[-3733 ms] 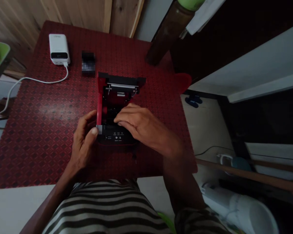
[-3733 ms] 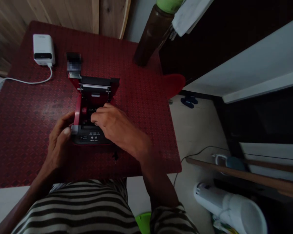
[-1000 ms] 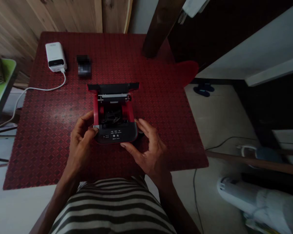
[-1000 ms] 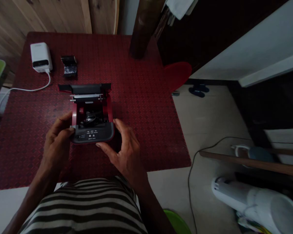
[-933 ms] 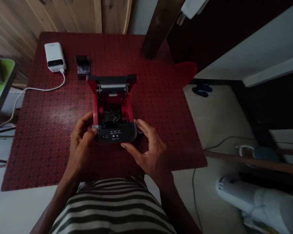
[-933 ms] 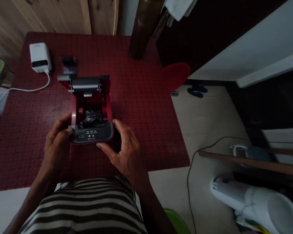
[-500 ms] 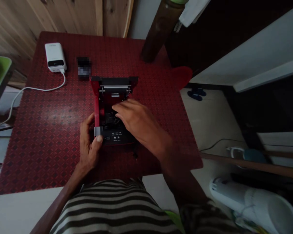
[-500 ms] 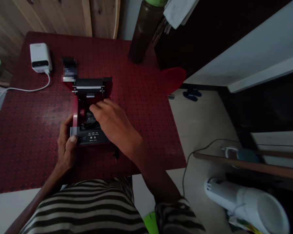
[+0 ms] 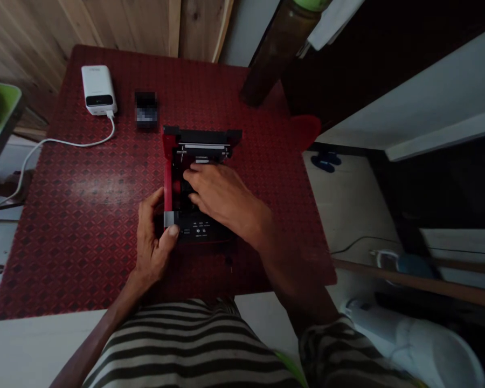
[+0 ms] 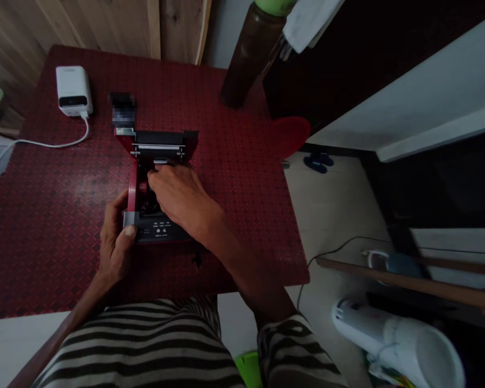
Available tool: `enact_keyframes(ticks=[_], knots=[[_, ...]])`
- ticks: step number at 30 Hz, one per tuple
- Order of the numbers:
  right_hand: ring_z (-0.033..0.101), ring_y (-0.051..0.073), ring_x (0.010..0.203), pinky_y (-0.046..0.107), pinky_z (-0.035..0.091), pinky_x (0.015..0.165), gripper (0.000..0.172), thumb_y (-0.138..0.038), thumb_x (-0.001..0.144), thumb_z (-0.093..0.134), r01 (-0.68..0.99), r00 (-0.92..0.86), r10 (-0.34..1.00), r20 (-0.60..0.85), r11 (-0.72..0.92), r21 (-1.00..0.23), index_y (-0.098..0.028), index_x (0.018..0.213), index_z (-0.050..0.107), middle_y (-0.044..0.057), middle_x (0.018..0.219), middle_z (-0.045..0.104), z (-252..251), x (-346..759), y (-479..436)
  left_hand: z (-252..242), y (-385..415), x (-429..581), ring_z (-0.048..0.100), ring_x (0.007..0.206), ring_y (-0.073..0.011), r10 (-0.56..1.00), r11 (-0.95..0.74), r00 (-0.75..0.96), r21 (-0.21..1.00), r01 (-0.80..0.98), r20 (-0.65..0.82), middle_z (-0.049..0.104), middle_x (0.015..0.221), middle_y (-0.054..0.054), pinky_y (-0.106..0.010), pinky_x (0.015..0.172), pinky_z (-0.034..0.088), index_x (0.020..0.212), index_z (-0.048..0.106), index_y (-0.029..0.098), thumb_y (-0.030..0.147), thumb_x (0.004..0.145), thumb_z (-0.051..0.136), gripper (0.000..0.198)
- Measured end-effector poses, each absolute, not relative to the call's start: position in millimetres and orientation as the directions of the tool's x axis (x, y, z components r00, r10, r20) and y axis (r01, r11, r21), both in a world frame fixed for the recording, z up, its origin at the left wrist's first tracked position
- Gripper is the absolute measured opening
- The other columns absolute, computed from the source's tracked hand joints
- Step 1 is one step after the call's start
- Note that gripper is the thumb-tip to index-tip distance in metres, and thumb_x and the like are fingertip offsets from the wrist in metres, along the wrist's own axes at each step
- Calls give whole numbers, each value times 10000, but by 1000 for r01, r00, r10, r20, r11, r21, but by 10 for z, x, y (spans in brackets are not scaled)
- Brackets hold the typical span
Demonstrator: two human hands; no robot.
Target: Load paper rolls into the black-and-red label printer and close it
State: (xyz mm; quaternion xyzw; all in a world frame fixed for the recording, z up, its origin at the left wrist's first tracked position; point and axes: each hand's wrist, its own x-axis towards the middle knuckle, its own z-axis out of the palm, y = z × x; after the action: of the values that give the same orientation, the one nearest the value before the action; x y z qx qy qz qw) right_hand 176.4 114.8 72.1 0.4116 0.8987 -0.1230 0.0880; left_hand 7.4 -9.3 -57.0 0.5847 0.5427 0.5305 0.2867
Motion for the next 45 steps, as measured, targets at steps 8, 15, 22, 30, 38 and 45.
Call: enact_keyframes(ticks=[8, 15, 22, 30, 38, 45], knots=[[775, 294, 1174, 380, 576, 890, 250, -110, 1201, 614, 735, -671, 742, -6, 663, -141, -152, 1266, 851, 143, 1211, 868, 701, 1866, 988, -553, -79, 88, 697, 1409, -379, 933, -249, -164, 905, 346, 320, 700, 1574, -160, -582, 1194, 592, 1741, 606, 286, 704, 1189, 591, 693], [817, 268, 1072, 409, 659, 969, 124, -136, 1081, 814, 618, -564, 719, 407, 694, -370, -207, 1170, 863, 68, 1144, 891, 764, 2354, 908, -505, -68, 72, 718, 1389, -374, 931, -261, -151, 897, 357, 331, 713, 1579, -147, -573, 1166, 621, 1733, 617, 303, 693, 1192, 579, 668], [778, 239, 922, 415, 652, 856, 286, -478, 962, 933, 461, 60, 903, 426, 354, -814, -295, 1161, 839, 9, 1047, 860, -32, 2974, 1395, -536, -67, 75, 721, 1402, -351, 924, -262, -172, 891, 371, 343, 725, 1594, -130, -499, 1157, 611, 1768, 616, 297, 674, 1198, 583, 684], [716, 214, 852, 376, 594, 830, 233, -372, 903, 876, 471, 32, 988, 152, 119, -874, -280, 1090, 772, 3, 1015, 853, -631, 2850, 1540, -573, -68, 84, 707, 1462, -360, 916, -258, -204, 897, 360, 345, 726, 1624, -123, -517, 1234, 576, 1768, 627, 294, 671, 1177, 609, 701], [832, 293, 1127, 465, 673, 990, 494, -324, 851, 903, 478, -44, 993, 107, 115, -871, -272, 1327, 783, 89, 1323, 898, -595, 2985, 1432, -581, -72, 47, 688, 1477, -375, 932, -223, -187, 898, 379, 310, 699, 1637, -131, -549, 1240, 573, 1758, 608, 290, 748, 1169, 582, 747], [764, 223, 823, 388, 622, 803, 216, -320, 935, 808, 527, -18, 1000, -20, -8, -850, -245, 1128, 870, 49, 1008, 883, -394, 3237, 637, -499, -64, 95, 720, 1358, -354, 930, -220, -197, 900, 377, 310, 733, 1544, -130, -522, 1152, 617, 1701, 642, 276, 744, 1160, 584, 718]])
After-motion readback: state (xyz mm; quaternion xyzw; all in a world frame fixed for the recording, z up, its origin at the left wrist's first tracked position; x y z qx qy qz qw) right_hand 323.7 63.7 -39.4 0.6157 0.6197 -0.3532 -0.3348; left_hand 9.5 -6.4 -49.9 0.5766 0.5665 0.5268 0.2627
